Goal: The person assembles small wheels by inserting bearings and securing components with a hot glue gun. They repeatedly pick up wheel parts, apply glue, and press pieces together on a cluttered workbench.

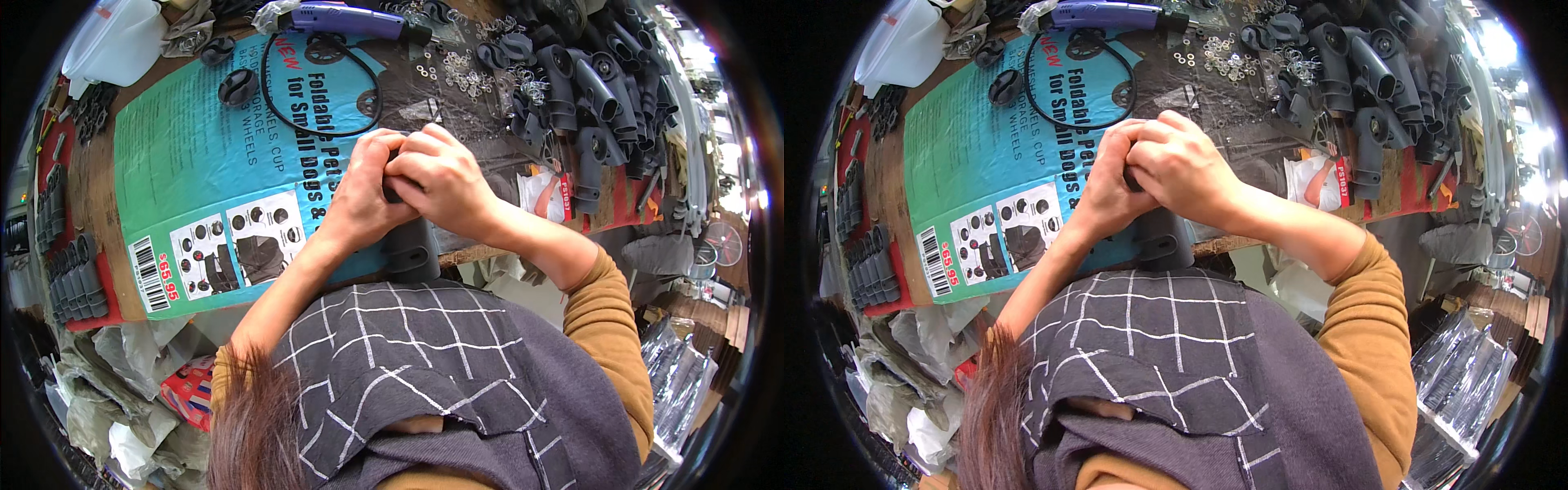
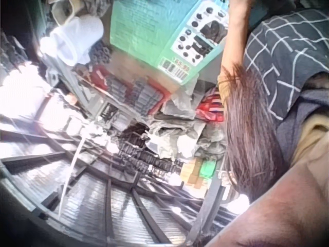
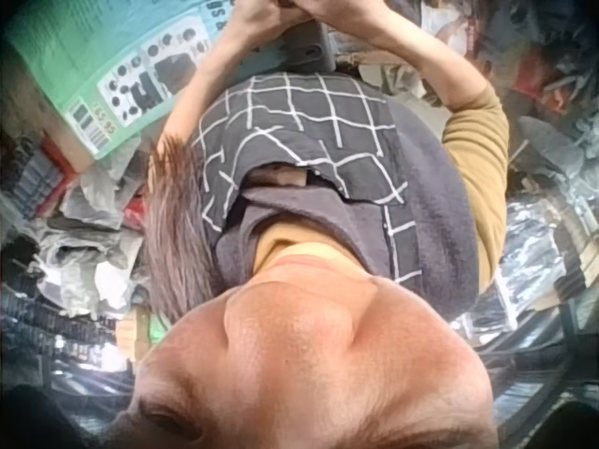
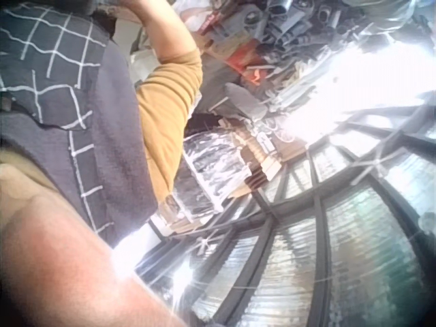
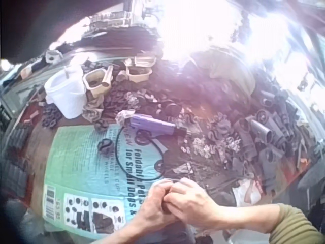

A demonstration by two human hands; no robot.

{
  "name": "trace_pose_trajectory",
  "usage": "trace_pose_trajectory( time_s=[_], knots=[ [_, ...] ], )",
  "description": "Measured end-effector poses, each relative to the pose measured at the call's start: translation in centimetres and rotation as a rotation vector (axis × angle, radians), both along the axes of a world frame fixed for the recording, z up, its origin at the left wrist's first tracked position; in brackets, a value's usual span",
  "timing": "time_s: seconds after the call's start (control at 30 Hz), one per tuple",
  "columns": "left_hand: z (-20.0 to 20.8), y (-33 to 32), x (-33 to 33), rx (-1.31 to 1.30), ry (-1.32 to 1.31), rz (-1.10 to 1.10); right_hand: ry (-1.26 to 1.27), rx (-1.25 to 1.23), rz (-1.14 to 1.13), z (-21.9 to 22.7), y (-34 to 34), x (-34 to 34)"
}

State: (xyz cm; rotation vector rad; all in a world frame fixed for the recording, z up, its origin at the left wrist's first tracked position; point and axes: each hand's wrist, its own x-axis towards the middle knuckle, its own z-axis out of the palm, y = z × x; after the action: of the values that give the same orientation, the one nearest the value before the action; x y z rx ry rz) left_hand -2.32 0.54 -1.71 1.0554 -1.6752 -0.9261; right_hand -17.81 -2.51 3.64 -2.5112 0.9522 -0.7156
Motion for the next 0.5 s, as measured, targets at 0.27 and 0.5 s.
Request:
trace_pose_trajectory(
  time_s=[0.27,0.5],
  knots=[
    [-0.5,0.8,-1.0,-0.046,-0.015,0.116,-0.351,0.936,-0.39,1.4,0.9,-2.9],
    [-1.0,0.9,-1.2,-0.064,0.045,0.123,-0.16,0.807,-0.385,1.4,-0.4,-2.1]
  ],
)
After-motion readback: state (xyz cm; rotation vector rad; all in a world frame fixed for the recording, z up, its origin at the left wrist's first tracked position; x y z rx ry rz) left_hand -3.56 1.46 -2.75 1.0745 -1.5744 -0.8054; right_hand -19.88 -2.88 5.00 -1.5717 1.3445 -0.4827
